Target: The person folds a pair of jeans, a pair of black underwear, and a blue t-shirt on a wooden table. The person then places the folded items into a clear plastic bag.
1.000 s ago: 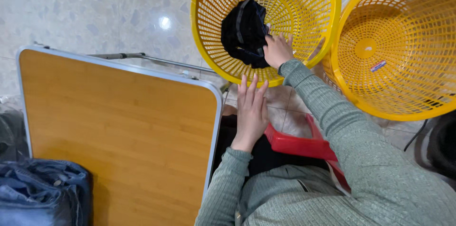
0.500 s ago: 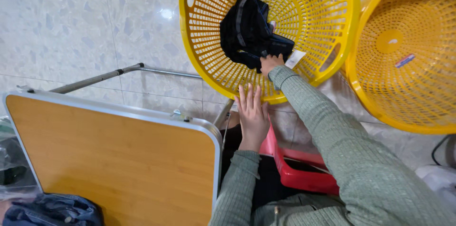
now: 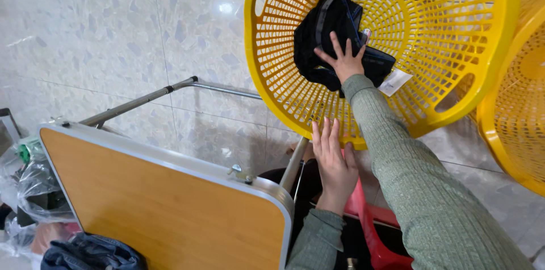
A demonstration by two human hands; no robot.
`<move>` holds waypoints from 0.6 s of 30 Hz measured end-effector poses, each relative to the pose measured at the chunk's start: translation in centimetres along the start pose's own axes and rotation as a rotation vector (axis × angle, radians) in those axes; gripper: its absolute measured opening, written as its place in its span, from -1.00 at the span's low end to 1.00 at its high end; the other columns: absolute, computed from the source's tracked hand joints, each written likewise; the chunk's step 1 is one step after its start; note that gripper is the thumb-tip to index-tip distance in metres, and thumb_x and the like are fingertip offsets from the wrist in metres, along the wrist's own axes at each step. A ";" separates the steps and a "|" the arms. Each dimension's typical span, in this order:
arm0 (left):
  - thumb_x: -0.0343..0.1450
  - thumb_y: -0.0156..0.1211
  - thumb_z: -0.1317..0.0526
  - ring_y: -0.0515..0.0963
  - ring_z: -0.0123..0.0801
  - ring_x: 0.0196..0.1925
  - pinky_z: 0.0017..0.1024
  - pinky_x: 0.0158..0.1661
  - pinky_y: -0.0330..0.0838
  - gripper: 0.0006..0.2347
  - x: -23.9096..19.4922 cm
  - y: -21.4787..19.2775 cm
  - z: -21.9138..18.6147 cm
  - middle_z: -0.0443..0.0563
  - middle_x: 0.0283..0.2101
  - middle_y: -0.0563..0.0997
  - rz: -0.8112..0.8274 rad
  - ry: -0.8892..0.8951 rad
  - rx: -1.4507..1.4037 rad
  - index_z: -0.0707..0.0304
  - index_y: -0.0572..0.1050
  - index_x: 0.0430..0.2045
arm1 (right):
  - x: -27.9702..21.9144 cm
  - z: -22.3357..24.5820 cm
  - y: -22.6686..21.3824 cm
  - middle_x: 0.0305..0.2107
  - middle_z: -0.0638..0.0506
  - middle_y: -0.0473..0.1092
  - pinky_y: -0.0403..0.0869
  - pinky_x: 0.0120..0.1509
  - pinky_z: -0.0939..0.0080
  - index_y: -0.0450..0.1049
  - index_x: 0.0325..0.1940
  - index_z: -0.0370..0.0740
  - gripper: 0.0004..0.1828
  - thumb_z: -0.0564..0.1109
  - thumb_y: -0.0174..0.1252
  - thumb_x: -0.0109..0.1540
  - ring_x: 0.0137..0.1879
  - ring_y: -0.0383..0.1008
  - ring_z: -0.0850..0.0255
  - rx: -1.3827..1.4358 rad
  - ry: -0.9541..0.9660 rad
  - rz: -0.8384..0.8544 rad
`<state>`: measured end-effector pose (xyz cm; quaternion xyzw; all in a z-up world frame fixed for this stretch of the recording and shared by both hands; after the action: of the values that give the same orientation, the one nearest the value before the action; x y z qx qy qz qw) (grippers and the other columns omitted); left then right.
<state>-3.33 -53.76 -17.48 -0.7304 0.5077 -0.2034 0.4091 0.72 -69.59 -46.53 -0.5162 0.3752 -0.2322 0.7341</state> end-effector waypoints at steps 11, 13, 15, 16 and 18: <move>0.42 0.16 0.40 0.08 0.36 0.57 0.07 0.47 -0.02 -0.49 0.4 0.3 1.2 0.41 0.43 0.29 -0.007 -0.089 -0.101 0.47 0.28 0.33 | -0.5 1.8 9.7 0.16 -0.21 0.27 0.55 -0.06 -0.25 0.46 0.21 0.18 -0.67 -0.05 0.02 0.36 0.05 0.43 -0.20 -0.137 -0.103 0.029; 0.40 0.16 0.40 0.08 0.36 0.56 0.07 0.46 -0.03 -0.49 0.6 0.5 1.2 0.39 0.42 0.30 -0.009 -0.076 -0.096 0.46 0.29 0.32 | -0.7 1.3 10.5 0.01 -0.19 0.38 0.57 -0.16 -0.09 0.57 -0.01 -0.02 -0.76 0.00 0.01 0.40 -0.08 0.48 -0.14 -0.122 -0.148 0.030; 0.38 0.17 0.41 0.09 0.37 0.54 0.08 0.45 -0.03 -0.49 0.5 0.8 1.3 0.38 0.40 0.31 -0.003 -0.067 -0.077 0.45 0.31 0.30 | -1.1 0.6 9.8 -0.03 -0.14 0.41 0.57 -0.18 -0.02 0.57 -0.09 -0.09 -0.80 -0.09 0.04 0.33 -0.09 0.51 -0.10 -0.023 -0.122 -0.020; 0.39 0.15 0.41 0.10 0.36 0.54 0.08 0.45 -0.02 -0.49 0.3 0.9 1.2 0.37 0.40 0.32 -0.004 -0.046 -0.075 0.44 0.31 0.30 | -1.3 0.3 9.1 -0.05 -0.11 0.43 0.58 -0.19 0.01 0.58 -0.14 -0.12 -0.82 -0.13 0.06 0.29 -0.09 0.52 -0.08 0.028 -0.114 -0.046; 0.39 0.13 0.42 0.14 0.34 0.54 0.08 0.46 0.00 -0.50 0.1 1.0 0.9 0.36 0.40 0.34 -0.008 0.002 -0.072 0.43 0.31 0.30 | -1.5 -1.1 7.0 -0.10 -0.14 0.41 0.55 -0.16 -0.07 0.54 -0.15 -0.15 -0.88 -0.20 0.11 0.26 -0.08 0.51 -0.15 0.216 -0.068 -0.064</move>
<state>-3.22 -53.66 -18.79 -0.7466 0.5121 -0.1874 0.3811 -1.38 -66.66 -52.83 -0.4535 0.3061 -0.2771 0.7899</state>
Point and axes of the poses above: each hand's wrist, its own x-axis towards the middle knuckle, its own y-axis out of the palm, z = x × y, the point moved 9 cm from there along x, towards the middle knuckle
